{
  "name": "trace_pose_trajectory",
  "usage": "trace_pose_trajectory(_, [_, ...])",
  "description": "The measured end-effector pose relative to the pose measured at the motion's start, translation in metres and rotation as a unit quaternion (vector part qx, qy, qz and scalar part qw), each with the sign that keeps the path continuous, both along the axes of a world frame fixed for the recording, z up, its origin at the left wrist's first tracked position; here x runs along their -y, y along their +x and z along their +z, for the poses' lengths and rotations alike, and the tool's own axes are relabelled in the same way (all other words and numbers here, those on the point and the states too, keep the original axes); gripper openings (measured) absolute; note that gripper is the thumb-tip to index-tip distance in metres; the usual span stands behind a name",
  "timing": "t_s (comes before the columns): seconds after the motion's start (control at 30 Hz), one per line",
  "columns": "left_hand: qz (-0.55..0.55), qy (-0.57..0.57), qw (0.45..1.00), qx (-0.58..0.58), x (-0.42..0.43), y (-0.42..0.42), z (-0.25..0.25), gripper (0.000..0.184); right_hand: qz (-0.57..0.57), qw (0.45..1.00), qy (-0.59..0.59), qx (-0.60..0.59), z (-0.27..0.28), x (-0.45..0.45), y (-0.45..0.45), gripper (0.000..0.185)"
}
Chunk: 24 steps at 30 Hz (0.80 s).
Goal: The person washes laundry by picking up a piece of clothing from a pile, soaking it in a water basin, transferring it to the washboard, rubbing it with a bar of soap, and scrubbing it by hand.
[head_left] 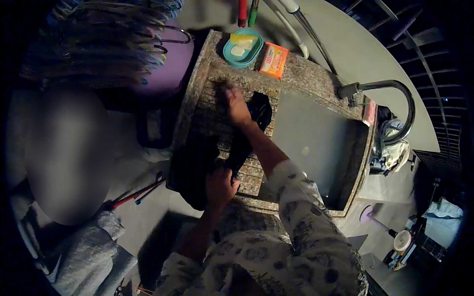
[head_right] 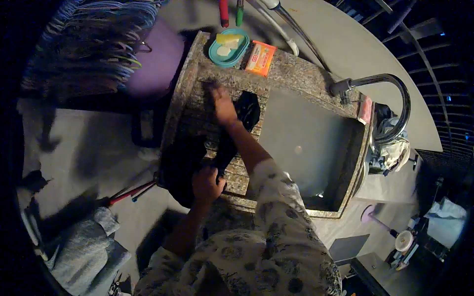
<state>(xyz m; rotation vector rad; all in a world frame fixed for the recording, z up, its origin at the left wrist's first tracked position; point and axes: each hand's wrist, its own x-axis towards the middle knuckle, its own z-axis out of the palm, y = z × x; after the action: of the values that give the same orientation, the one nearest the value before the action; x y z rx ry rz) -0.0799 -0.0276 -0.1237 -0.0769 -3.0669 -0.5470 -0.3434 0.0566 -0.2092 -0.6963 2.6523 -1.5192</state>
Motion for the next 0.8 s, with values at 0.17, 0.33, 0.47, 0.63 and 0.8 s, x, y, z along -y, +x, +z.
trace_pose_trajectory(0.17, [0.010,0.013,1.000,0.008,-0.002,0.000,-0.005,0.031,0.165,0.986,0.018,-0.014,0.047,-0.028,0.104,0.047])
trace_pose_trajectory(0.33, [-0.011,-0.004,0.998,0.066,-0.001,0.002,-0.001,0.034,0.027,0.991,0.085,-0.104,-0.016,-0.098,0.038,0.044])
trace_pose_trajectory(0.47, [-0.012,0.006,0.997,0.074,0.001,0.003,0.003,0.037,-0.046,0.987,0.141,-0.067,-0.004,-0.098,-0.033,0.043])
trace_pose_trajectory(0.63, [-0.007,-0.011,0.997,0.078,0.000,-0.002,0.004,0.039,0.072,0.992,0.068,-0.079,0.022,-0.078,0.068,0.051])
trace_pose_trajectory(0.8, [-0.008,-0.005,0.993,0.120,-0.003,0.000,0.002,0.034,0.064,0.974,0.168,-0.139,0.006,-0.106,0.079,0.040])
